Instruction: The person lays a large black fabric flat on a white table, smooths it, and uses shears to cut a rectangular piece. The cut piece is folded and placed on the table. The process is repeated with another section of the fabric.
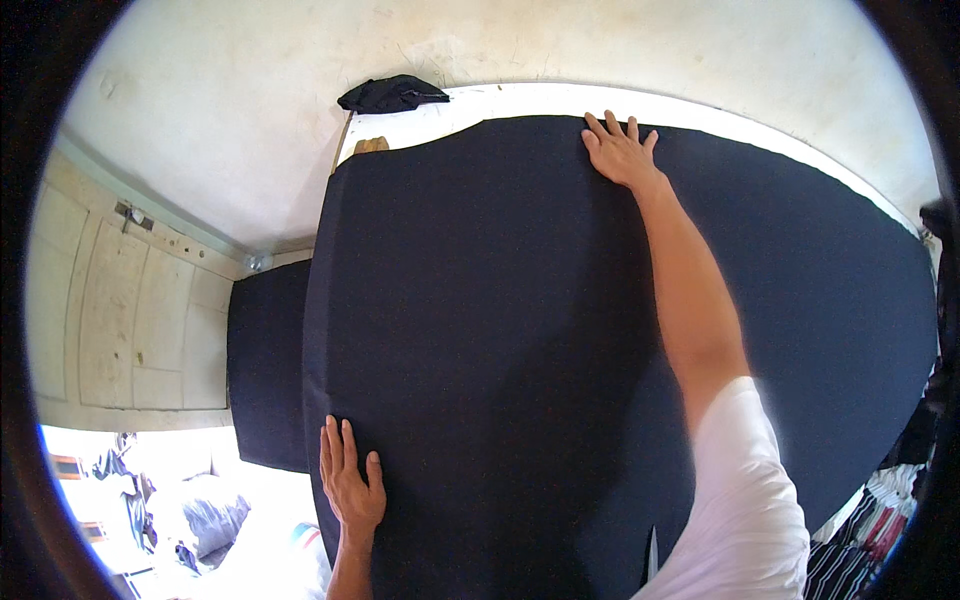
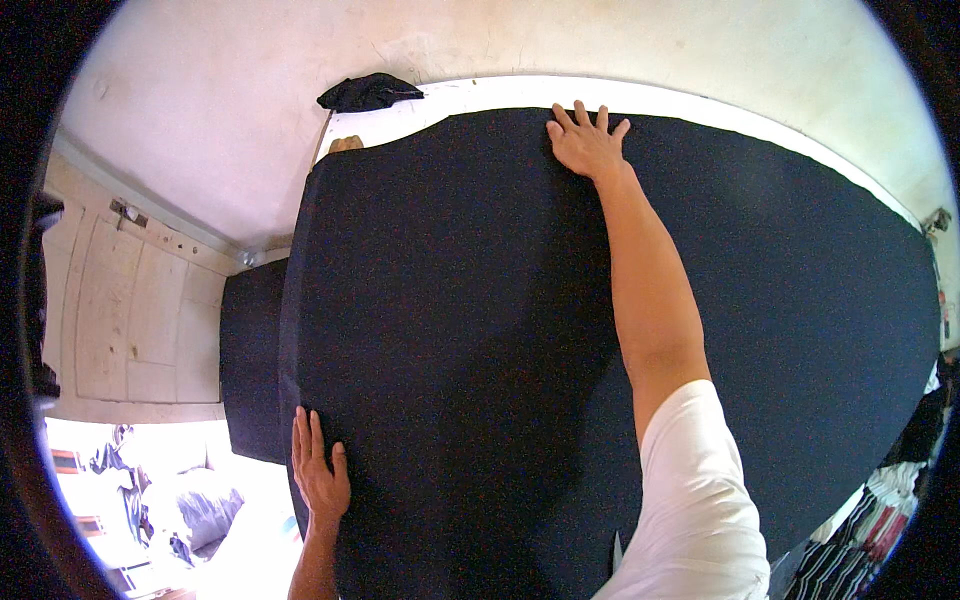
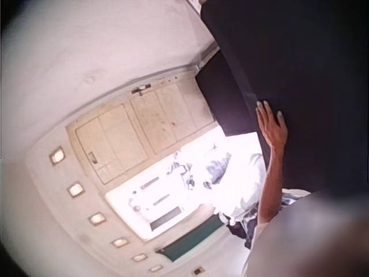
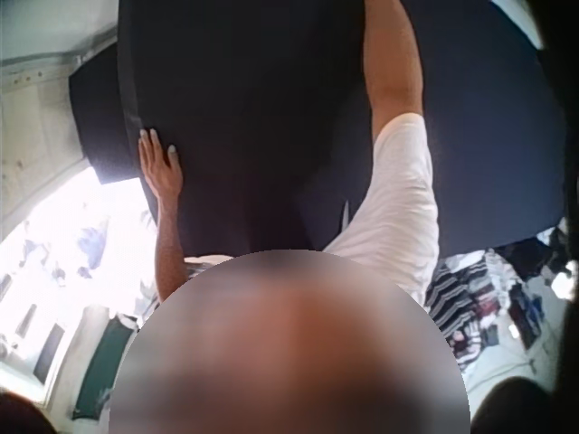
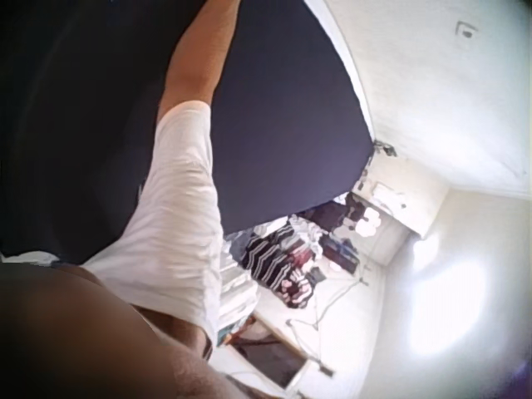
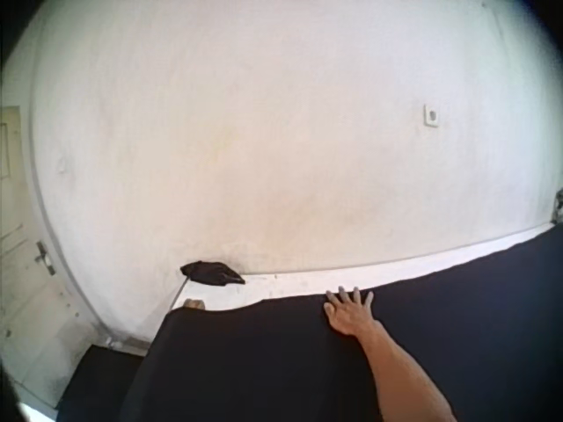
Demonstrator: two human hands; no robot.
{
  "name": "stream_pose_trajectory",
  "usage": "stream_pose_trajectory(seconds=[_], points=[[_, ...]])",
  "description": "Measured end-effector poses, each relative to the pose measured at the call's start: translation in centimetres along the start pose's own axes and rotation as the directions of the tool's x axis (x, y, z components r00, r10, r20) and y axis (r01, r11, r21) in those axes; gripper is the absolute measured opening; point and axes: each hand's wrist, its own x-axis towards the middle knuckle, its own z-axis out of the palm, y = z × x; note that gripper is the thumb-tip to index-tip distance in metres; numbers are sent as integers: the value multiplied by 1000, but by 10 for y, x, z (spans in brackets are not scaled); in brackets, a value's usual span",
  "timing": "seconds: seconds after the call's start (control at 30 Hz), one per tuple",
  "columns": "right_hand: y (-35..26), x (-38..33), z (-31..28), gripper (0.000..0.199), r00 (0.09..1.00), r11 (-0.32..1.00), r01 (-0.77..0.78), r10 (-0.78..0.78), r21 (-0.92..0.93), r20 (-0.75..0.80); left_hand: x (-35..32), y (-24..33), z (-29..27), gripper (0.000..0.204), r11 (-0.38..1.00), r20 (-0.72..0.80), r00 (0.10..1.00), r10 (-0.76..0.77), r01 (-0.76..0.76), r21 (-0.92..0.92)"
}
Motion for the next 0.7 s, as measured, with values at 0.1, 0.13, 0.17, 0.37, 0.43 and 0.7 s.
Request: stream_pose_trajectory(seconds=[0.1, 0.13, 0.17, 0.37, 0.43, 0.7], points=[[-57, -21, -9, 70, 998, 998, 56, -56, 39, -7, -2, 1, 3, 64, 999, -48, 998, 33, -33, -14], [-77, -30, -6, 71, 977, 977, 194, -183, 94, -112, -2, 1, 3, 64, 999, -44, 998, 33, -34, -17], [-92, -31, -8, 72, 985, 985, 171, -170, 30, -29, -3, 2, 4, 64, 999, -47, 998, 29, -30, -17], [-52, 4, -19, 63, 989, 992, 65, -51, 104, -136, 0, 5, 2, 64, 999, -24, 999, 25, -25, 31], [10, 12, -22, 67, 894, 909, -408, 379, -85, -237, 1, 5, 3, 65, 998, -46, 997, 61, -61, 9], [96, -4, -23, 67, 985, 981, -99, 121, 168, -121, -5, 0, 4, 66, 995, -73, 992, 99, -97, 32]])
